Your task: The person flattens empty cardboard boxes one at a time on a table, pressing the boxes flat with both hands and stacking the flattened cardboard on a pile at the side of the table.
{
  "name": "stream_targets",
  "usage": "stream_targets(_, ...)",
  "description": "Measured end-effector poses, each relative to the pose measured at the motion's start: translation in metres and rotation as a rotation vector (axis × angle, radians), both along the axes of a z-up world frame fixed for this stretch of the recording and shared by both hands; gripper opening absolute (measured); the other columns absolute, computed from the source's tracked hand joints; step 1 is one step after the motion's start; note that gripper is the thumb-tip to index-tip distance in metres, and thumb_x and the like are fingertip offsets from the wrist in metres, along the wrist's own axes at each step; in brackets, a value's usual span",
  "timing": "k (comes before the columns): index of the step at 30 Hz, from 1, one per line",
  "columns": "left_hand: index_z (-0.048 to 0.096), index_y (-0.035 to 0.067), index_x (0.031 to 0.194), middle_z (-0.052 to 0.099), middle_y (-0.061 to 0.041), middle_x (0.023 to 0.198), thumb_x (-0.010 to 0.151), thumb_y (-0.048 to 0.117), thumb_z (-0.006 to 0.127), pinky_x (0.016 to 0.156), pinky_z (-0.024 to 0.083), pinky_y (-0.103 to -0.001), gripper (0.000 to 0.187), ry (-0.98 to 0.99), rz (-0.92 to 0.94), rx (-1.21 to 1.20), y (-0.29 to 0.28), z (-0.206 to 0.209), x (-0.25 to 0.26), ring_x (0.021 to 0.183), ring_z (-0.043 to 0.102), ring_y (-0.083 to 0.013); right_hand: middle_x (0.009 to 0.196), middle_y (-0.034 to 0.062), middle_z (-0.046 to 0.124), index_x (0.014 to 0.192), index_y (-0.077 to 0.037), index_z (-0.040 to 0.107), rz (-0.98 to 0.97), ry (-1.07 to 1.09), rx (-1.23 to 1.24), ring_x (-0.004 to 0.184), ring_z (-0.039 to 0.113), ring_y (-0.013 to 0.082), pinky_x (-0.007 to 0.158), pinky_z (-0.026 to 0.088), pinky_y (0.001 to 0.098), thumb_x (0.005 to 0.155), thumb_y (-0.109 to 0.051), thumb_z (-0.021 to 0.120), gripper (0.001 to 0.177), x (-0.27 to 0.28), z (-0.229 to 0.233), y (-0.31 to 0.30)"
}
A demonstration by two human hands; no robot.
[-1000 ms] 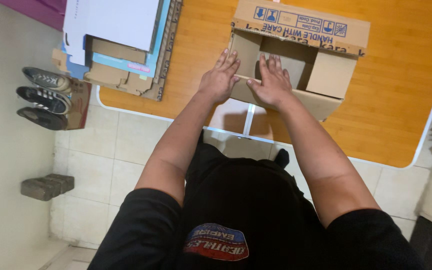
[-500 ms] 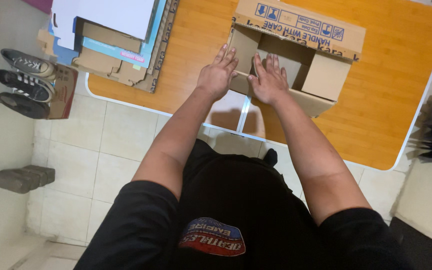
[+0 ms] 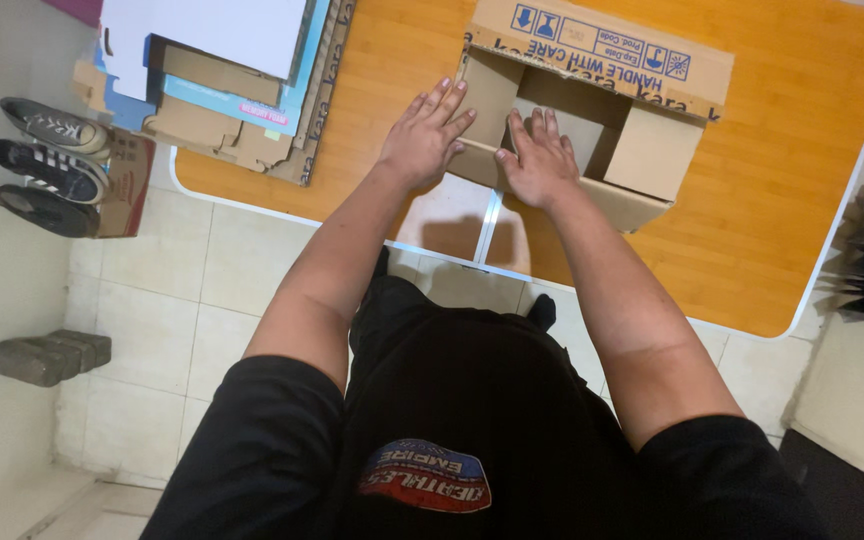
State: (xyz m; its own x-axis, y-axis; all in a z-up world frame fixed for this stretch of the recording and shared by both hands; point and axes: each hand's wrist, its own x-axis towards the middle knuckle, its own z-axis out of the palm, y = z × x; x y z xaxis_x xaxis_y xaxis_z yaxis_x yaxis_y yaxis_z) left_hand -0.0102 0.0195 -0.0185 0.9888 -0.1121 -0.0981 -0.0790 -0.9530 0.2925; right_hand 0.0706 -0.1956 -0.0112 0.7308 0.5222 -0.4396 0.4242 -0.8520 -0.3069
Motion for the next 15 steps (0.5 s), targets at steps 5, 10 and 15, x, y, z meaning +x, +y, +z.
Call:
stream_targets(5,0.052,0.018,0.151,0.021,-0.009,0.170,0.104,0.037,0.056,0.127,0.017,-0.047,0.051,-0.065,-0.001,-0.001,-0.009,-0.005,-0.002,0.157,0.016,-0.0274,0.171,0.0165,0.016,0.162,-0.025,0.029,0.152,-0.175,0.006,0.160,0.002,0.0339,0.125,0.003,0.0604,0.105,-0.047,0.041,0.062,0.002,-0.003,-0.011)
stream_targets(10,0.057,0.015,0.147,0.023,-0.013,0.168,0.102,0.034,0.057,0.125,0.018,-0.048,0.049,-0.046,0.049,-0.037,-0.020,-0.001,-0.012,0.155,0.018,-0.0304,0.171,0.0183,0.012,0.163,-0.022,0.026,0.205,-0.205,0.035,0.159,-0.002,0.0343,0.123,-0.006,0.0627,0.102,-0.049,0.043,0.069,0.010,-0.009,-0.015)
stream_targets(15,0.054,0.016,0.149,0.023,-0.011,0.169,0.102,0.033,0.057,0.125,0.019,-0.046,0.050,0.000,0.115,-0.094,-0.025,0.003,-0.021,0.156,0.017,-0.0296,0.171,0.0196,0.004,0.165,-0.015,0.013,0.119,-0.111,0.012,0.158,-0.009,0.0340,0.121,-0.008,0.0613,0.099,-0.060,0.043,0.085,0.013,-0.004,-0.009)
